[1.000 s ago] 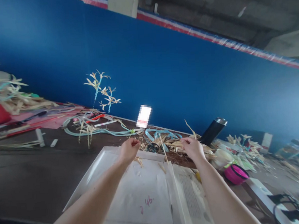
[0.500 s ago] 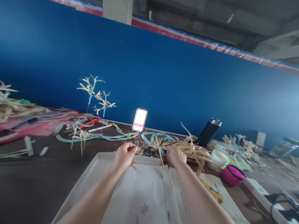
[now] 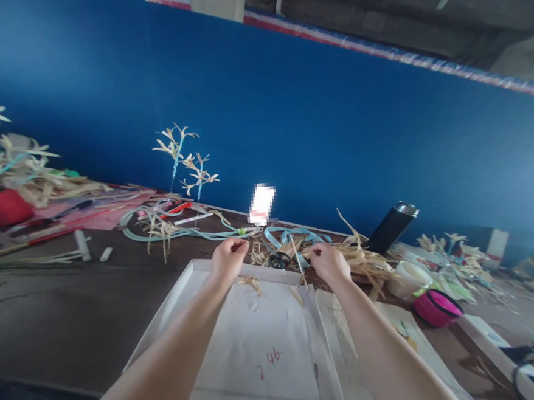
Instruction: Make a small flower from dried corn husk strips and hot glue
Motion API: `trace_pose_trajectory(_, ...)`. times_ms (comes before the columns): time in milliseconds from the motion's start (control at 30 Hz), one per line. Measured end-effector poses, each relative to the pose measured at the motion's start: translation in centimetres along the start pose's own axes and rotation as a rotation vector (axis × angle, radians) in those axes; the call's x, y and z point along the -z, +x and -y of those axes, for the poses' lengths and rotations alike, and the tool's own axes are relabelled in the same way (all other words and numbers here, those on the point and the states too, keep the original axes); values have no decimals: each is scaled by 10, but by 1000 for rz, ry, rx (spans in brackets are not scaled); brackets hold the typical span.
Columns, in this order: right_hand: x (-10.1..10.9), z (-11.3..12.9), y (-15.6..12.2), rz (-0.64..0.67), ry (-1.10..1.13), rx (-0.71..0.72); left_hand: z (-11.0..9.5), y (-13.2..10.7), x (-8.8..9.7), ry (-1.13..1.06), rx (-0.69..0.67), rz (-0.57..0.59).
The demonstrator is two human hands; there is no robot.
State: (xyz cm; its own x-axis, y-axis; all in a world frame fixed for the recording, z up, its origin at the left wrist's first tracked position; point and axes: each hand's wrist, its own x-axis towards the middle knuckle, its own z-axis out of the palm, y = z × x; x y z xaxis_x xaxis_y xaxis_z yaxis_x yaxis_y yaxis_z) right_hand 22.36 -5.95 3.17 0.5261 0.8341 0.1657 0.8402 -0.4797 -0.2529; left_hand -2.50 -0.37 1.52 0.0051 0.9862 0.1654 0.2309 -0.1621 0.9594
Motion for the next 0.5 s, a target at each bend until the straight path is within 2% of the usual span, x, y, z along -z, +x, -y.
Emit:
trace_pose_trajectory(233,1,23,-11,-29,65,29,2,1,1,-69,24,7)
trace_pose_trajectory(367,2,25,-12,-38,91,35,2,0,0,-87,13,14)
trace_pose_trajectory(500,-1,23,-16,15,129,81,1,0,1,-88,29,16)
